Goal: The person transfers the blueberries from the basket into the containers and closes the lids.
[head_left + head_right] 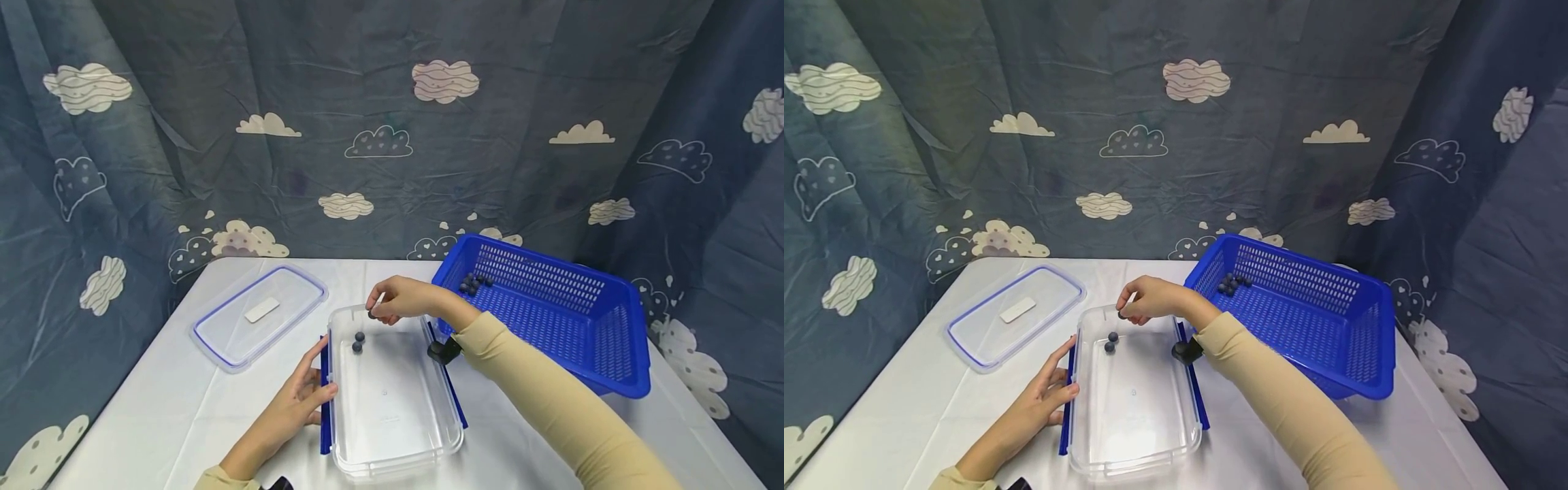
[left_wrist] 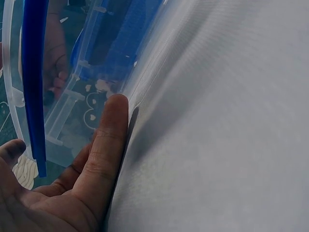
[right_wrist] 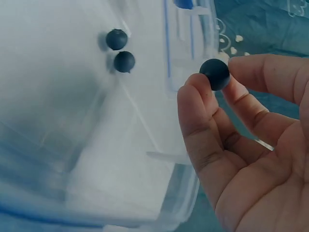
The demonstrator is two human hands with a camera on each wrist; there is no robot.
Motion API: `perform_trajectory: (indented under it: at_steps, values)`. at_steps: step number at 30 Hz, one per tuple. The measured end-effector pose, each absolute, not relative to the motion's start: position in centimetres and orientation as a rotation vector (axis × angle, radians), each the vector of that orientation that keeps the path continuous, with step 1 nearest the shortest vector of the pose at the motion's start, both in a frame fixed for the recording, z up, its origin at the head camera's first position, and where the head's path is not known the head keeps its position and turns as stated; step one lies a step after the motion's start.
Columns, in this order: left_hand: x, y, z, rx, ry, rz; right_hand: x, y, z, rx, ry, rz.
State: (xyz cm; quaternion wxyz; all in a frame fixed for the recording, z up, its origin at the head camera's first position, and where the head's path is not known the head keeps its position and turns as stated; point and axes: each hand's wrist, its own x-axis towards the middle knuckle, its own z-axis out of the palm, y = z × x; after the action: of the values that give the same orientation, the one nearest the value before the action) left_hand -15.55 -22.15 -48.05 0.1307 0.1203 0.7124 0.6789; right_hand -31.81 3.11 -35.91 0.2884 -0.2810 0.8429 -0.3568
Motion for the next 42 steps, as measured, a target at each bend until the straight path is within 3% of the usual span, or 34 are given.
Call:
perform_trajectory:
  at_steps: [12, 29, 42]
  values:
    - [-15.5, -22.1, -47.9, 0.325, 2.09, 1.955, -30.0, 1.3, -36.6, -0.814, 2.391, -0.733]
    - [-15.5, -22.2, -48.0, 0.335, 2.087, 1.947, -30.2, 0.9, -38.4, -0.726, 2.323, -0.749]
    - [-15.5, -22.2, -47.9, 0.321, 2.101, 1.938, -30.3, 1.6, -37.4, -0.736, 2.334, -0.715]
